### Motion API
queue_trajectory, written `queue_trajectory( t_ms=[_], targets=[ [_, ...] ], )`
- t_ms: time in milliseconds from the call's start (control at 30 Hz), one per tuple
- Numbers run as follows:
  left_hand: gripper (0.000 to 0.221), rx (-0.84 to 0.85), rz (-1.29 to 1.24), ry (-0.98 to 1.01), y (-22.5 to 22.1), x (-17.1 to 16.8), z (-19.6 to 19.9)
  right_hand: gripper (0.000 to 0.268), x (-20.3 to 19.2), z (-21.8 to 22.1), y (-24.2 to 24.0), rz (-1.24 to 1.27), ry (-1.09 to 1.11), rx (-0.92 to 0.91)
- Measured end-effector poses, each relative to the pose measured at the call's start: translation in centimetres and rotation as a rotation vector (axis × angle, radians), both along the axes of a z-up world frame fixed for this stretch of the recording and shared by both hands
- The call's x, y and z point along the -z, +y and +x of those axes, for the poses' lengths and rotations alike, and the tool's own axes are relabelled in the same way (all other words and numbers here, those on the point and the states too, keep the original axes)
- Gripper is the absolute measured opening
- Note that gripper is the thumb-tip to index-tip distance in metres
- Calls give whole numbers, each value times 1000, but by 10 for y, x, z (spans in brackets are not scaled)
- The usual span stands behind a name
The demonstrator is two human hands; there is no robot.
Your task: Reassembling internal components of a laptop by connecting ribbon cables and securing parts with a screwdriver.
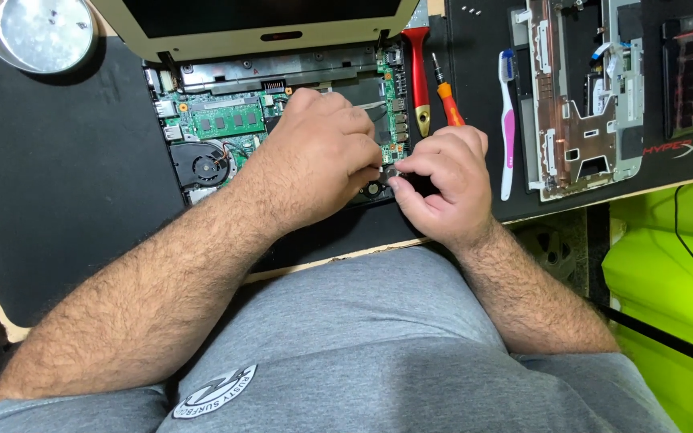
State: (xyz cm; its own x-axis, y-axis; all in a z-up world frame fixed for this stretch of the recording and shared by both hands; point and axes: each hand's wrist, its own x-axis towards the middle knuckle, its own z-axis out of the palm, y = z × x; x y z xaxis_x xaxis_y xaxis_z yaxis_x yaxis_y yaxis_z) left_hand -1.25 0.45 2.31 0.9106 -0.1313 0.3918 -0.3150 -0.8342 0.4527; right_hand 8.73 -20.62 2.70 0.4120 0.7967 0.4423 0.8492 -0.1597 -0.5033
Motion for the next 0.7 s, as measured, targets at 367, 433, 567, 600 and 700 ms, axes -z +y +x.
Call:
queue_trajectory(
  t_ms=[367, 433, 567, 600, 700],
  targets=[
    [15, -27, 54, -66, -11, 2, 0, 14, -4, 2, 4, -6, -47, -69],
    [16, -21, 24, -51, -11, 3, 0, 16, -4, 2, 4, -4, -35, -52],
    [11, -18, 49, -26, -12, 5, 0, 13, -6, 2, 5, -4, -70, -69],
    [11, -21, 54, -38, -12, 5, 0, 13, -6, 2, 6, -4, -84, -71],
    [9, -15, 44, -33, -11, 2, 0, 10, -3, 1, 6, -20, -95, -44]
  ],
)
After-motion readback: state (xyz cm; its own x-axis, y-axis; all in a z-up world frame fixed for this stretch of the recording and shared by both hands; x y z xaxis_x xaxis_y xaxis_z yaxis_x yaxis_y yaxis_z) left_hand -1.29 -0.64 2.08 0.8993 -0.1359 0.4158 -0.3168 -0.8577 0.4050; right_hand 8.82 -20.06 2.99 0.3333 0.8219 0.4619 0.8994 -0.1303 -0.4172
